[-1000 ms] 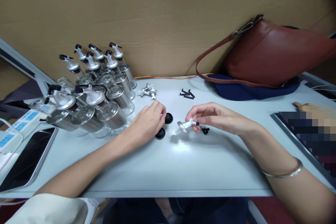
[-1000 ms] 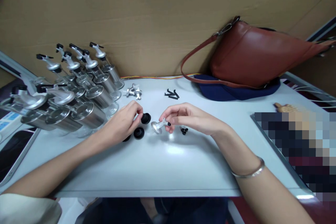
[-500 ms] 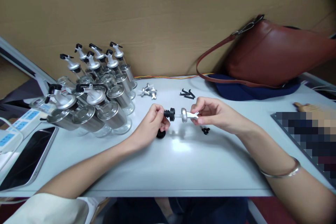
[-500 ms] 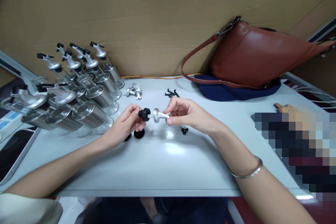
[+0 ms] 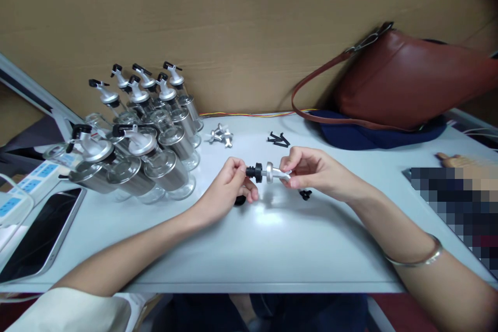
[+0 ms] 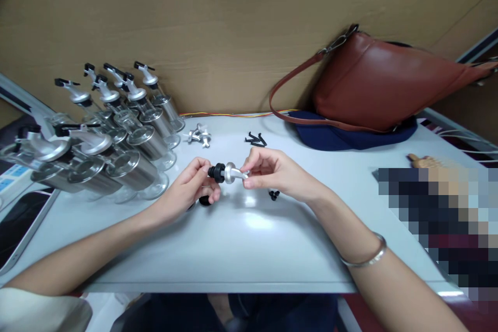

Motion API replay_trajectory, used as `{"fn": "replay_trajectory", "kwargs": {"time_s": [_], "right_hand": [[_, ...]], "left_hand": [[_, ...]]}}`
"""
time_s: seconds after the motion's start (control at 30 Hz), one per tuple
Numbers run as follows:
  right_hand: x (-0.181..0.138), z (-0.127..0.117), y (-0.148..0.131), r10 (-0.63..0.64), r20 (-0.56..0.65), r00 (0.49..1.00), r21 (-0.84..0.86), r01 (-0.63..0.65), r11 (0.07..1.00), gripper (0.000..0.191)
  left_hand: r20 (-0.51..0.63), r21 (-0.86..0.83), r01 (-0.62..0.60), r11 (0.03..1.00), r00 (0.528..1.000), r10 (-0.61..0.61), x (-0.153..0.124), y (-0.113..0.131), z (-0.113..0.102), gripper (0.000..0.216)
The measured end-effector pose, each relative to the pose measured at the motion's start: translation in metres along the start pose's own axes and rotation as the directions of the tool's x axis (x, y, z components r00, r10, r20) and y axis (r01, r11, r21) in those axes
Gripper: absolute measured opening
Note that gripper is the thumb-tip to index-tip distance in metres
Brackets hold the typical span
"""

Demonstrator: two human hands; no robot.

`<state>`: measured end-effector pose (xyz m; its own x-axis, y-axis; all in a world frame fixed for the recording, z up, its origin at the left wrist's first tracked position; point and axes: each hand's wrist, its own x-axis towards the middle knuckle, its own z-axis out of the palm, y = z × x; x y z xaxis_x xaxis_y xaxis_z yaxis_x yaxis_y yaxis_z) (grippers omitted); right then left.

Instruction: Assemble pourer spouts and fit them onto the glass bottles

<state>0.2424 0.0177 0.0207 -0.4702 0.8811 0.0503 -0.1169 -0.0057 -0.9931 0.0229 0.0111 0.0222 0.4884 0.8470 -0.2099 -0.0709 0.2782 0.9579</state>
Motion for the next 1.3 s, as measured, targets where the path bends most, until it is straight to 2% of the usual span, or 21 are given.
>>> {"fn": "replay_trajectory", "kwargs": {"time_s": [0.27, 0.47, 0.57, 0.73, 0.9, 1.17, 1.3], "right_hand": [[-0.001, -0.003, 0.003, -0.037, 0.071, 0.997, 0.042, 0.034, 0.999, 0.029], [0.000, 0.001, 0.002, -0.036, 0.079, 0.996, 0.036, 0.033, 0.999, 0.027], [0.000, 0.003, 0.000, -0.031, 0.064, 0.997, 0.026, 0.029, 0.999, 0.028], [0.000, 0.002, 0.000, -0.044, 0.017, 0.999, 0.036, 0.043, 0.998, 0.029], [0.000, 0.001, -0.001, -0.006, 0.000, 1.000, 0.044, 0.006, 0.999, 0.032], [0.001, 0.004, 0.001, 0.024, -0.044, 0.999, 0.078, -0.020, 0.997, 0.028], [0.001, 0.008, 0.003, 0.024, -0.064, 0.998, 0.136, -0.015, 0.991, 0.027]], "left_hand": [[0.015, 0.025, -0.020, 0.999, 1.000, 0.020, -0.002, 0.000, 0.000, 0.026], [0.022, -0.002, 0.007, 1.000, 1.000, -0.007, -0.004, -0.002, 0.003, 0.021], [0.048, -0.053, 0.016, 0.998, 0.999, -0.013, -0.006, -0.001, 0.003, 0.022], [0.031, -0.132, -0.044, 0.990, 0.998, 0.049, -0.006, 0.005, 0.001, 0.032], [0.027, -0.038, -0.126, 0.991, 0.992, 0.127, -0.006, 0.009, -0.002, 0.035], [-0.038, 0.008, -0.131, 0.991, 0.991, 0.131, -0.006, 0.016, -0.004, 0.024], [-0.024, -0.011, -0.146, 0.989, 0.989, 0.146, -0.008, 0.021, -0.004, 0.019]]}}
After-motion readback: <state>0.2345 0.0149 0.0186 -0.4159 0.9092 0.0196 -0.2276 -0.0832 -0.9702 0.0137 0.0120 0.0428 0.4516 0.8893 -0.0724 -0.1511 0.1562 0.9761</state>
